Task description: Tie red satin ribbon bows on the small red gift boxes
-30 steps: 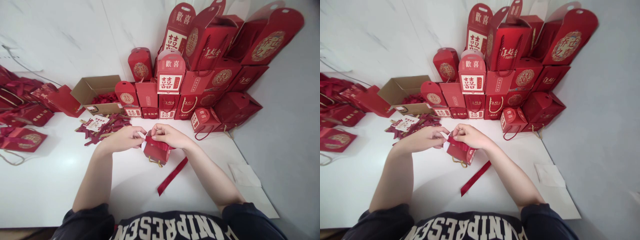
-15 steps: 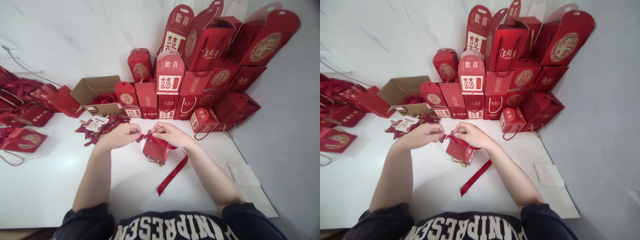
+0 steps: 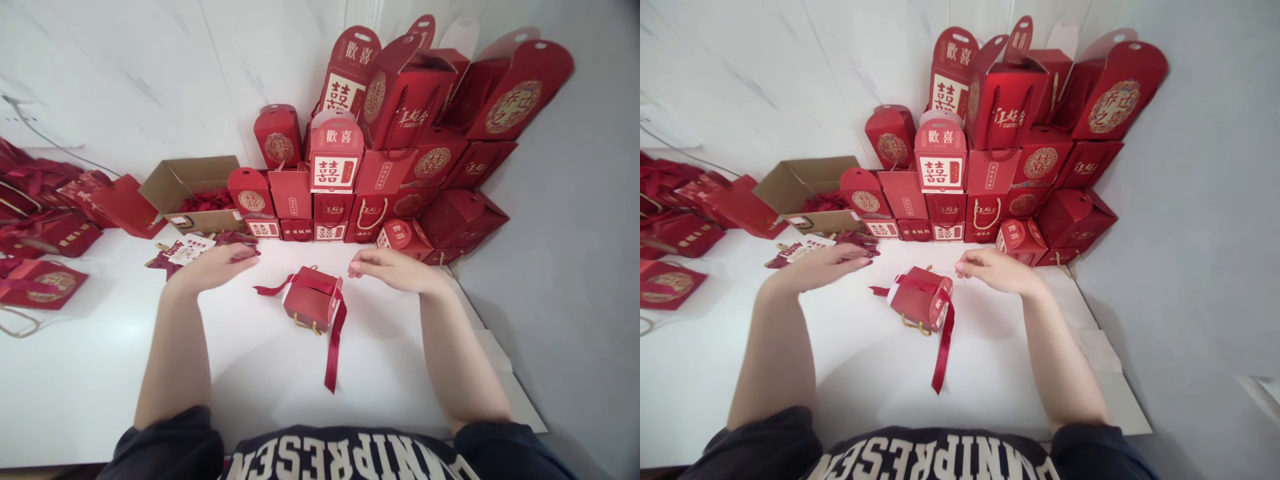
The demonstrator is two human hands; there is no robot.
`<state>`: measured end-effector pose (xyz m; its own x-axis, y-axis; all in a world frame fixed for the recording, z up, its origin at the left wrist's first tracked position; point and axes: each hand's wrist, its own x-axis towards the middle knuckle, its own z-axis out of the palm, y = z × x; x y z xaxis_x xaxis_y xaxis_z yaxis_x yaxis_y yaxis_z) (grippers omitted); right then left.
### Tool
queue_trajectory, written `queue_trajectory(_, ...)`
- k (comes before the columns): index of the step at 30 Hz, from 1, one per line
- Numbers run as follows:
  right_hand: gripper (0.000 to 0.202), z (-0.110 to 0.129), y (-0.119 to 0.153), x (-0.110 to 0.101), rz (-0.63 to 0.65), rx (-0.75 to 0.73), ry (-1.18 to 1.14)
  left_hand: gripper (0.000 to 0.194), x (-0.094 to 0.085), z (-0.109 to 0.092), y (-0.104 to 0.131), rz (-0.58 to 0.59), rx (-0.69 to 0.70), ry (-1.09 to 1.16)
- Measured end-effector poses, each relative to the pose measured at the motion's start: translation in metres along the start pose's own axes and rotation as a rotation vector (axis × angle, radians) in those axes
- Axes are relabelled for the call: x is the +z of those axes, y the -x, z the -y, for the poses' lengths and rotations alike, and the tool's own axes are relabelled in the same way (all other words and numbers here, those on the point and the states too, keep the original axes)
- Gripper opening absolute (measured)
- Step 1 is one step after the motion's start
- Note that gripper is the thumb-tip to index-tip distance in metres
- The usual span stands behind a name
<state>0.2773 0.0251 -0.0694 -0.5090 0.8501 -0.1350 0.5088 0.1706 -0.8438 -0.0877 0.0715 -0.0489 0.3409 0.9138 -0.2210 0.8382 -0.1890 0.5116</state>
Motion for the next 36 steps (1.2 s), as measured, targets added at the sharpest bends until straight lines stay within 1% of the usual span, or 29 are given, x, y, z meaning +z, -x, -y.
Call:
queue_trajectory(1, 0.038, -0.004, 0.0, 0.004, 0.03, 0.007, 0.007, 0.051, 0.007, -0.012, -0.003, 0.033, 0.06, 0.005)
queue_trajectory(3, 0.04, -0.012, 0.0, 0.015, 0.089, 0.02, -0.014, 0.053, 0.019, -0.033, -0.009, 0.218, 0.154, 0.073)
queue_trajectory(4, 0.04, -0.016, 0.0, 0.021, 0.116, 0.022, -0.043, 0.052, 0.024, -0.04, -0.01, 0.301, 0.169, 0.109)
queue_trajectory(6, 0.04, -0.023, 0.001, 0.032, 0.166, 0.016, -0.14, 0.05, 0.031, -0.047, -0.012, 0.42, 0.164, 0.174)
queue_trajectory(7, 0.04, -0.026, 0.001, 0.038, 0.189, 0.005, -0.203, 0.048, 0.033, -0.048, -0.013, 0.452, 0.153, 0.197)
queue_trajectory(9, 0.04, -0.033, 0.002, 0.048, 0.23, -0.022, -0.342, 0.042, 0.035, -0.045, -0.014, 0.479, 0.147, 0.221)
queue_trajectory(11, 0.04, -0.039, 0.001, 0.057, 0.24, -0.042, -0.467, 0.038, 0.037, -0.042, -0.016, 0.473, 0.169, 0.196)
queue_trajectory(15, 0.039, -0.052, 0.0, 0.069, 0.218, -0.042, -0.657, 0.038, 0.04, -0.044, -0.021, 0.416, 0.234, 0.087)
queue_trajectory(18, 0.032, -0.057, -0.001, 0.072, 0.198, -0.03, -0.743, 0.039, 0.04, -0.049, -0.022, 0.437, 0.309, 0.123)
queue_trajectory(21, 0.032, -0.056, 0.001, 0.069, 0.133, -0.03, -0.792, 0.04, 0.033, -0.048, -0.02, 0.478, 0.351, 0.234)
queue_trajectory(25, 0.032, -0.048, 0.008, 0.056, -0.013, -0.004, -0.727, 0.038, 0.015, -0.043, -0.01, 0.461, 0.271, 0.34)
queue_trajectory(29, 0.031, -0.036, 0.019, 0.035, -0.1, -0.024, -0.646, 0.034, 0.001, -0.037, 0.0, 0.426, 0.212, 0.324)
queue_trajectory(31, 0.031, -0.029, 0.024, 0.024, -0.169, -0.039, -0.608, 0.033, -0.003, -0.033, 0.003, 0.406, 0.19, 0.313)
queue_trajectory(34, 0.029, -0.019, 0.03, 0.011, -0.286, -0.029, -0.499, 0.03, -0.007, -0.028, 0.006, 0.421, 0.168, 0.31)
queue_trajectory(36, 0.028, -0.014, 0.032, 0.006, -0.343, -0.027, -0.423, 0.028, -0.009, -0.025, 0.008, 0.437, 0.15, 0.305)
